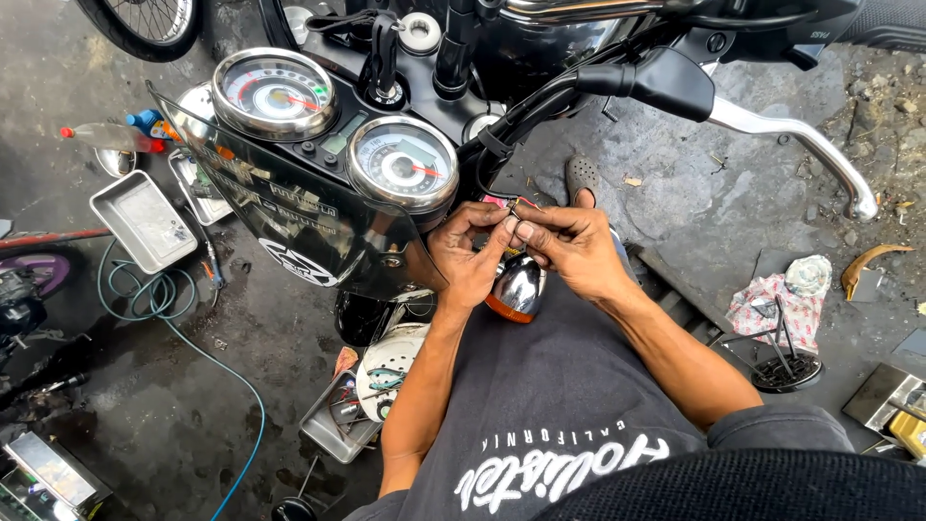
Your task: Repairing and testing the electrical wiring of a motorcycle's front indicators and headlight
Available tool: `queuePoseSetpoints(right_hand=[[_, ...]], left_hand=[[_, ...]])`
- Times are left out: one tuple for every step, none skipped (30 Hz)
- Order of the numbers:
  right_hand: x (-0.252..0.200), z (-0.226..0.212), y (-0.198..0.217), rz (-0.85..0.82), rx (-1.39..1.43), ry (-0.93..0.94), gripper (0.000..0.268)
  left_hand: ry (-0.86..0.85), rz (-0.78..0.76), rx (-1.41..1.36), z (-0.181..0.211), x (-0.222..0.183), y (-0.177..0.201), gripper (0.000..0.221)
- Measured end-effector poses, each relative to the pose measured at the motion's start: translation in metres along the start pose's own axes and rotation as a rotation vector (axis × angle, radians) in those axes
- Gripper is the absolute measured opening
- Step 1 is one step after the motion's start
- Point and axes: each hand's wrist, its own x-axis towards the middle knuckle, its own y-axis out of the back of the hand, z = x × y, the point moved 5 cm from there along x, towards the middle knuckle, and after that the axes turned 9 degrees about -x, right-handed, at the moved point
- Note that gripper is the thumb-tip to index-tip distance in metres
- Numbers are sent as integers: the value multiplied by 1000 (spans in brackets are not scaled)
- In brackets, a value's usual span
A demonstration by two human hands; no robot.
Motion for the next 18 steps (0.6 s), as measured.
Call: queuePoseSetpoints(right_hand=[[0,-3,-1,-2,-2,1,26],[-1,-4,-1,16,2,-14,26],[-2,-4,-2,34,7,-30,26],[-2,-4,-2,35,6,-33,26],[-2,-3,-2,41,14,-42,26],[-2,-2,-2,46,21,-49,26],[-3,0,-2,47,20,-52,26],[-2,2,-2,57,44,-57,27],[-2,4,-2,67,68,-61,27],[-2,7,0,65,66,-62,27],[-2,10,1,63,65,-66,27],[-2,12,2,61,65,-70,28],[-3,10,3,59,64,-72,28],[-2,6,3,42,37,-70,28],[-2,3,2,25,9,-67,28],[-2,1,2,25,9,-68,28],[-1,-1,2,19,3,-74,28],[-1,-3,2,15,-2,-80,28]], left_hand=[[-2,1,-2,0,2,-1,11],[-15,-2,6,1,2,-1,10],[-27,-5,13,2,1,-1,9],[-23,-5,13,2,1,-1,9],[-30,-5,8,3,2,-1,9],[-37,-4,3,4,2,-1,9],[-34,-2,2,4,2,-2,9],[-42,-7,13,5,2,-3,9],[-50,-11,25,6,3,-3,9],[-51,-9,24,7,3,-4,9],[-56,-6,41,7,3,-4,10],[-61,-4,58,8,2,-4,11],[-60,-2,58,6,1,-4,11],[-45,11,26,5,1,-3,10],[-31,24,-5,3,2,-3,10],[-30,24,-5,2,2,-3,10],[-27,29,0,1,2,-3,11],[-23,34,4,0,2,-3,11]])
